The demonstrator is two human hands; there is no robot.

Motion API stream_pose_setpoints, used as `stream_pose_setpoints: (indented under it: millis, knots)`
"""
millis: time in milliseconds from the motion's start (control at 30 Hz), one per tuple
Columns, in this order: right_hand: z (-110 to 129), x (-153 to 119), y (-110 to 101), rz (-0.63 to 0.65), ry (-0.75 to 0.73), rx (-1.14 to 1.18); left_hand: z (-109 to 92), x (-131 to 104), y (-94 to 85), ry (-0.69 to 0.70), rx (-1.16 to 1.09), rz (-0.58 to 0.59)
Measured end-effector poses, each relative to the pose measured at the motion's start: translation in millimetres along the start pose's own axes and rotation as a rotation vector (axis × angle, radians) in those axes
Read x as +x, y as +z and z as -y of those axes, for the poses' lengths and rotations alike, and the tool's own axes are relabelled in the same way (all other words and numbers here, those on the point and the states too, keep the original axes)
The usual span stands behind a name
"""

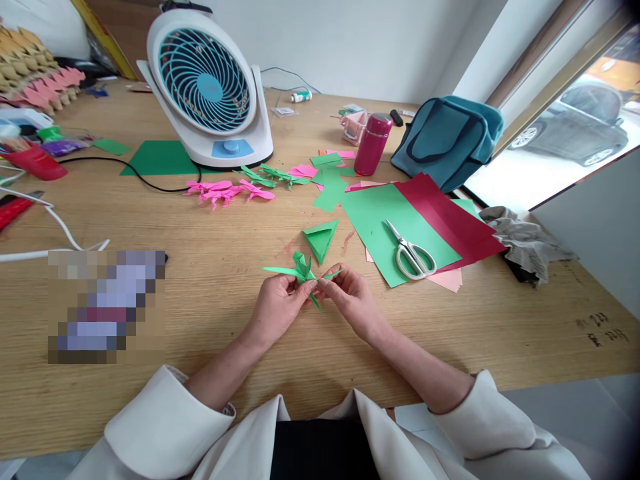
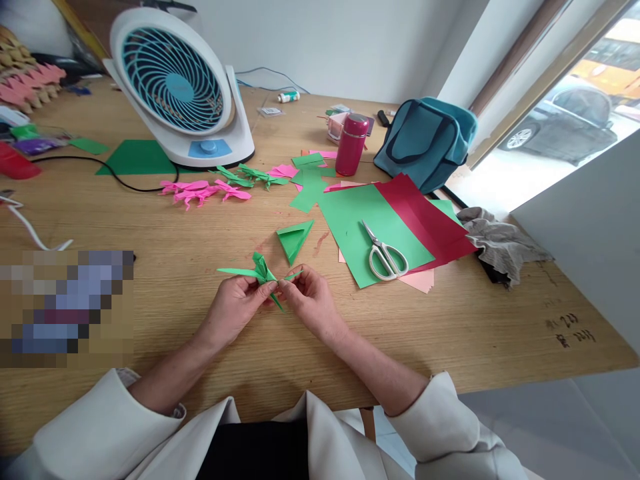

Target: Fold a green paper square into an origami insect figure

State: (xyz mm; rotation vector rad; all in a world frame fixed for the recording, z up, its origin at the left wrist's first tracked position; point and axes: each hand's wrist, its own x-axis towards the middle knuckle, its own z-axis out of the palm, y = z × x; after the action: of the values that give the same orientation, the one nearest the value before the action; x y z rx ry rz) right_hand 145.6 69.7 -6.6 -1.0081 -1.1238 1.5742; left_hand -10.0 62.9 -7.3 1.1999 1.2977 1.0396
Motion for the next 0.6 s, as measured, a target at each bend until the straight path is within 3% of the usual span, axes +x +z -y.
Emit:
stream_pose_setpoints:
  millis: [233, 433, 600]
  knots:
    - [-0.7, -0.1, 0.1, 0.022, -0.001, -0.037, -2.1, -0.6, -1.6, 0.07, 0.118, -0.019]
    - [2.6, 0.9, -0.7, -0.032, -0.024, -0.063, -4.9, 0.1, -2.8, -0.021, -0.134, 0.05]
    - [5.4, 2.2, -2.1, -0.066, -0.017, -0.08, -11.9, -2.2, -5.0, -0.026, -0.258, 0.009]
